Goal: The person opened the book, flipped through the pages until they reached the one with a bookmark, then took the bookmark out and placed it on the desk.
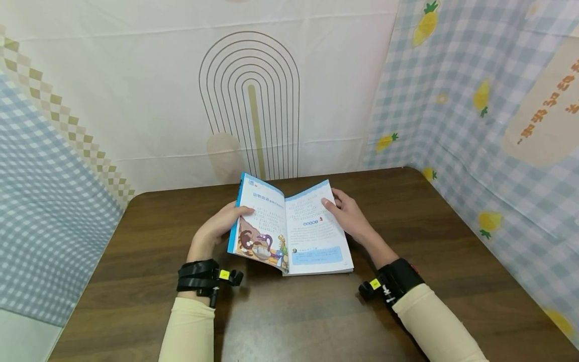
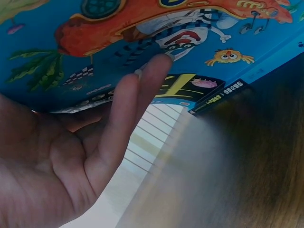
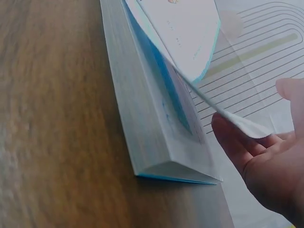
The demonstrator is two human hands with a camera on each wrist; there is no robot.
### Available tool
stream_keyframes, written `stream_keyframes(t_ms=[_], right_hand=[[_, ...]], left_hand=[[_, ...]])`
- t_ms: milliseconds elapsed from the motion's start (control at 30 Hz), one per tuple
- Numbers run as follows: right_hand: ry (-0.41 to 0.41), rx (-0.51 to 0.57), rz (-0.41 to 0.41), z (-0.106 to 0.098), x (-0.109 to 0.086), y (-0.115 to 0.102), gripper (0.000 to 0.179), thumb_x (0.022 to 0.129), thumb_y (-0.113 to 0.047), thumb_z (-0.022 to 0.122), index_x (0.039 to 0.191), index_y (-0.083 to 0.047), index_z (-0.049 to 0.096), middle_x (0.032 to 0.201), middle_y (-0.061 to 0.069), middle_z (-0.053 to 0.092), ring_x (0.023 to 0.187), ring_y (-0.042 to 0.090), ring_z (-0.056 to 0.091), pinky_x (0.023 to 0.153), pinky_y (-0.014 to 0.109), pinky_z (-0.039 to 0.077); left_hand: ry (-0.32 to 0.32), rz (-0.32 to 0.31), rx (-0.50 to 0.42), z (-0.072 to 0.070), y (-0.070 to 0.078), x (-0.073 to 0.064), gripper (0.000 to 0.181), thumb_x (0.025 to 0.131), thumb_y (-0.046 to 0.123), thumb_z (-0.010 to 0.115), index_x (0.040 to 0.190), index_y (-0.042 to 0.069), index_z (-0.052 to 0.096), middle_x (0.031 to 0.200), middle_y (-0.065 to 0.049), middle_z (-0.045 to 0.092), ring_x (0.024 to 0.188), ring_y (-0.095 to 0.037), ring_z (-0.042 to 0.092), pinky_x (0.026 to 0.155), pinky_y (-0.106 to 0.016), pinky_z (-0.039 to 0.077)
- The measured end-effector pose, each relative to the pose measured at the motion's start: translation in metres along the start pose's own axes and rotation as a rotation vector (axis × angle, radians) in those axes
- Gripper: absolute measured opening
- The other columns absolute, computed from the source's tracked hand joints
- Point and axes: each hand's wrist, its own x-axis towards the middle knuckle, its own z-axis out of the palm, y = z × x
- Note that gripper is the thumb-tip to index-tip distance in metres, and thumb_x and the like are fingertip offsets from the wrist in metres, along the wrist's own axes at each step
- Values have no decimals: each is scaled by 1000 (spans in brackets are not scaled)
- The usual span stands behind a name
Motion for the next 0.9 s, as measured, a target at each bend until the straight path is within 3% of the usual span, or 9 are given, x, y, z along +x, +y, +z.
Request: stream_keyframes(t_ms=[167, 400, 667, 900], right_hand=[[-27, 12, -12, 0, -2, 1, 60, 113, -45, 50, 159, -8, 41, 111, 18, 72, 86, 31, 74, 66, 37, 61], [-73, 22, -9, 0, -3, 1, 44, 117, -28, 40, 153, -5, 49, 116, 21, 68, 92, 30, 71, 70, 33, 60], [-81, 24, 2, 1, -5, -3, 43, 117, -27, 39, 153, -5, 49, 116, 21, 67, 91, 30, 71, 71, 34, 60], [-140, 61, 25, 2, -6, -7, 53, 116, -44, 39, 154, -8, 49, 117, 19, 70, 90, 30, 73, 70, 37, 62]], left_hand=[[-3, 1, -7, 0, 0, 1, 56, 110, 29, 51, 159, 6, 37, 119, -18, 73, 90, -25, 78, 74, -37, 65], [11, -6, 4, 1, 0, 2, 56, 110, 29, 52, 158, 7, 38, 118, -18, 73, 90, -23, 77, 74, -37, 65], [1, 5, -10, 0, 1, 0, 56, 109, 29, 52, 159, 6, 38, 118, -18, 73, 90, -24, 77, 74, -37, 65], [-13, 15, -16, 0, 1, 0, 56, 110, 28, 51, 159, 5, 36, 118, -18, 73, 89, -24, 77, 73, -36, 65]])
